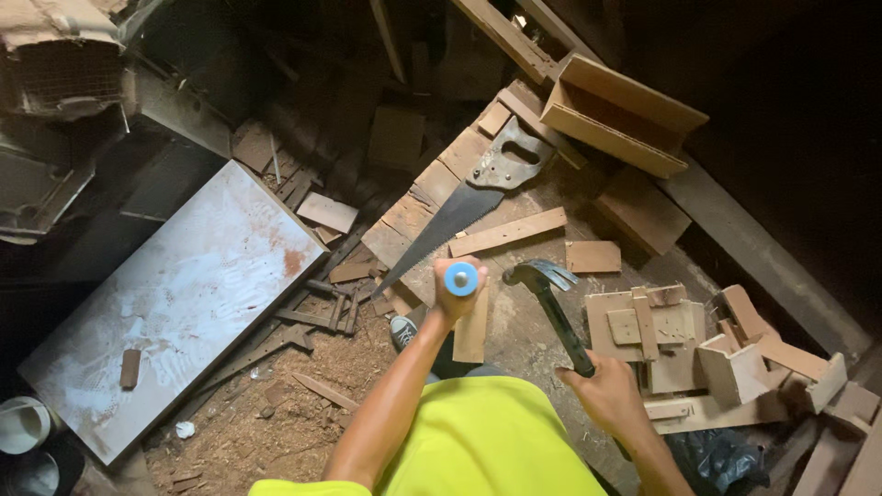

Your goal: The person uses a hammer and a blue cylindrical tool to repeatedly strike a small wooden block placed on a workbench. The person briefly inspects the block before continuing to hammer it.

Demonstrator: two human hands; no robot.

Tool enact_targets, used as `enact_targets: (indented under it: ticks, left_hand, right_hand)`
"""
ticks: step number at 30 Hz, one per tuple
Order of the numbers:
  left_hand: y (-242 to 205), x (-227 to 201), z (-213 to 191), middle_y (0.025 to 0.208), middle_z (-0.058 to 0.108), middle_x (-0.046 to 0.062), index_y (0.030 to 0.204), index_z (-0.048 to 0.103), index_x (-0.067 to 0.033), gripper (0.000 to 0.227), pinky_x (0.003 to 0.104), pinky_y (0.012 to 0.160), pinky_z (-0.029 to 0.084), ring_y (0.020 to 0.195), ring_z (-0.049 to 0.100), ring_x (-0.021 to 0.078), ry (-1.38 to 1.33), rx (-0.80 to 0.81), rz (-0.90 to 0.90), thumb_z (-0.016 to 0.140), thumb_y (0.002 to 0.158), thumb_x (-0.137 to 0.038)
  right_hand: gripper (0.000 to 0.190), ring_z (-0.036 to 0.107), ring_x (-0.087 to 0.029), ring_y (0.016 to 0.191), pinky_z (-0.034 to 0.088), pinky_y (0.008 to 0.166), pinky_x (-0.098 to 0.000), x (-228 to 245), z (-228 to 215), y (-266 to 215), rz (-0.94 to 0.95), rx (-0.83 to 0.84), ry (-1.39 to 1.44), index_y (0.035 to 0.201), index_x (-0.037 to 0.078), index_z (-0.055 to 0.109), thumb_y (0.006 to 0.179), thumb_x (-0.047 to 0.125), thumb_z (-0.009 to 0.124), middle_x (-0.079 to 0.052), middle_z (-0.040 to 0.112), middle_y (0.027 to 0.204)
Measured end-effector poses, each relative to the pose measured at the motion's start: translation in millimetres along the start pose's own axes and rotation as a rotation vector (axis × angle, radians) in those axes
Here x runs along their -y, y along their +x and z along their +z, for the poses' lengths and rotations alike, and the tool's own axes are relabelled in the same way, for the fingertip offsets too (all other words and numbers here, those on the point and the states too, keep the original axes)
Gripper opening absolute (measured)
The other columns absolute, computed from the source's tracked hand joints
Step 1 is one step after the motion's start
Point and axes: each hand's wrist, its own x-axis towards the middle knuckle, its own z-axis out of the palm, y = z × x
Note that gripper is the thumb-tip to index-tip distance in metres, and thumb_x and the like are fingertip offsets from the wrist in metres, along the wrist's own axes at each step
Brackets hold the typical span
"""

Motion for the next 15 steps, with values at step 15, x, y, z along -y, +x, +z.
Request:
enact_targets:
  ticks: [15]
  left_hand:
    - [8.6,2.9,27.9,0.056,0.047,0.007,0.063,0.05,-0.0057,0.033,0.033,0.049,0.04,0.048,0.047,0.0184,-0.016,0.156,0.03,0.075,0.084,-0.006]
  right_hand:
    - [0.027,0.053,-0.018,0.044,0.041,0.045,-0.0371,6.8,-24.6,-11.3,0.034,-0.02,0.057,0.096,0.006,0.075,0.084,0.03,0.076,-0.006,0.061,0.052]
